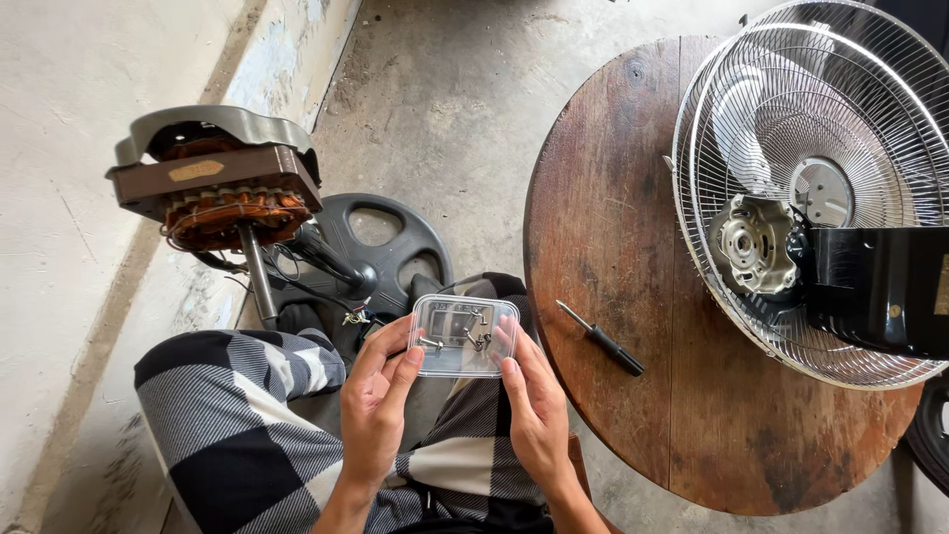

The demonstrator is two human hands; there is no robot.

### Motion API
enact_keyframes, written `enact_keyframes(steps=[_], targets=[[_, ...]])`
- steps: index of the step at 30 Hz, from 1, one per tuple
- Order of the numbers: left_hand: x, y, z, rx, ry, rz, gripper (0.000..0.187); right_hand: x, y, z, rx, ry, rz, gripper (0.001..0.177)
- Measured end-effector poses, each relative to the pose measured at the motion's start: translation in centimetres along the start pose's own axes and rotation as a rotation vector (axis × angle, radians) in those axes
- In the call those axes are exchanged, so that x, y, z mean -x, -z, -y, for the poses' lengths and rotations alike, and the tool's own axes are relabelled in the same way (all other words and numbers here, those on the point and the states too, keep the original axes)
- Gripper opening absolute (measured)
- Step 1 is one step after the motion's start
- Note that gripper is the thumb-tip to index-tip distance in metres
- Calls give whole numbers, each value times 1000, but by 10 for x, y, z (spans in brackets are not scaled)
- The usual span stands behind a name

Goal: The person sits on the floor and reassembles an electric fan motor. They attach a metal housing to the motor, insert and tighten screws with a screwdriver, and handle small parts from a plastic container.

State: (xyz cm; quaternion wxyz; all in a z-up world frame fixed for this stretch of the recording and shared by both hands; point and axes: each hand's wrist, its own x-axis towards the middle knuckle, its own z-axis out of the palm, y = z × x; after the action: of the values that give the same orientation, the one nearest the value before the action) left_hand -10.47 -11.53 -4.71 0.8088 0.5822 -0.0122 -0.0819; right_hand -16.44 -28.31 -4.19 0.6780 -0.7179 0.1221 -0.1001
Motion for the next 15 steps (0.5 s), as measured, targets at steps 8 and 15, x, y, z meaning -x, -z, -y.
enact_keyframes(steps=[8,15], targets=[[4,3,2,19,13,-6,35,0,-5,-1,10,8,-11,47],[6,4,3,38,5,-17,34,2,-5,2,45,25,-9,45]])
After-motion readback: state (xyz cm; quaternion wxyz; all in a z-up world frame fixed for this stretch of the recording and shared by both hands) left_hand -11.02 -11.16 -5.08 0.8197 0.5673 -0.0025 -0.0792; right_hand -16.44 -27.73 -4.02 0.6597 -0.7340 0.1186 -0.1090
